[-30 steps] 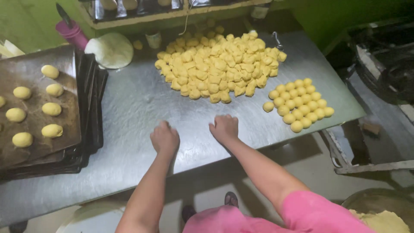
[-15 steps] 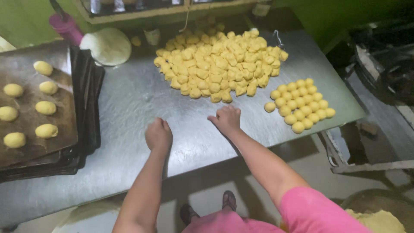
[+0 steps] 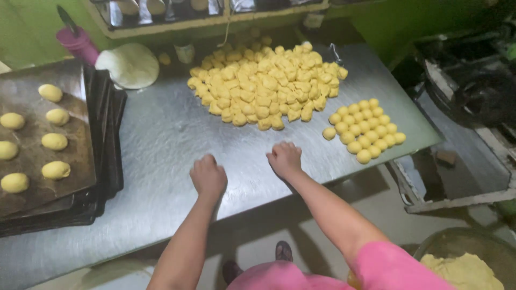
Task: Shaping small portions of dough into balls and arranging them in a grid on a table and on baking trays.
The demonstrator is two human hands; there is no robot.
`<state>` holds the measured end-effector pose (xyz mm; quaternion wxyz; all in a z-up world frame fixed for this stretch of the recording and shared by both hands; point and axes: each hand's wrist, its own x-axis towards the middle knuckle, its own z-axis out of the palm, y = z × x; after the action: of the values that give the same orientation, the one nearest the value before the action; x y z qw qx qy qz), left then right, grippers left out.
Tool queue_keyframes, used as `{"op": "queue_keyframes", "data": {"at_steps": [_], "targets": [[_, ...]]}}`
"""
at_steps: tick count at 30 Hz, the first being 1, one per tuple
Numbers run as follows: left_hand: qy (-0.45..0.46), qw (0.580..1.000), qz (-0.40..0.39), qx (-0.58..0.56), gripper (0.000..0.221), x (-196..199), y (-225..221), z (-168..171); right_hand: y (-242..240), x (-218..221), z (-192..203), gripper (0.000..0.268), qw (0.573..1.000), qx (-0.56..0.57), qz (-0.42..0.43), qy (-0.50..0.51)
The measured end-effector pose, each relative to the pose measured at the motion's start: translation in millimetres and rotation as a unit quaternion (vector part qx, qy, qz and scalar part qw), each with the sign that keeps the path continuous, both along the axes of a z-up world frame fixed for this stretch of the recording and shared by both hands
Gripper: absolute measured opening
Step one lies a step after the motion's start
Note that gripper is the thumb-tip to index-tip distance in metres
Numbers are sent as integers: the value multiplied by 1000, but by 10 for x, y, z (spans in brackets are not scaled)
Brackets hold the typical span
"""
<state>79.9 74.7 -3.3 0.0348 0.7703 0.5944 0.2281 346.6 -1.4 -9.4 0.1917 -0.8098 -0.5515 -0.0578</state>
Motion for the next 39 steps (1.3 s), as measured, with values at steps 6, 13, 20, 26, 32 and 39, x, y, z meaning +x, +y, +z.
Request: {"op": "queue_keyframes", "data": {"at_steps": [6, 13, 20, 26, 32, 39], "targets": [[-11, 990, -126, -59, 16, -462, 31, -67, -106, 393, -37, 45, 994, -14, 111, -12], [16, 998, -64, -1, 27, -158, 480, -260, 454, 182, -91, 43, 998, 22, 34, -45], [-38, 993, -92, -56, 31, -359, -17, -168, -59, 278, -225, 45, 999, 11, 27, 23], [7, 1000, -4, 27, 30, 138, 351, -62, 475, 107, -197, 40, 993, 78, 3, -88], [-46, 982, -164, -80, 17, -229, -8, 12, 27, 187, -117, 29, 994, 32, 102, 9], [26, 992, -55, -107, 24, -37, 424, -16, 426, 242, -254, 42, 997, 68, 20, -29]]}}
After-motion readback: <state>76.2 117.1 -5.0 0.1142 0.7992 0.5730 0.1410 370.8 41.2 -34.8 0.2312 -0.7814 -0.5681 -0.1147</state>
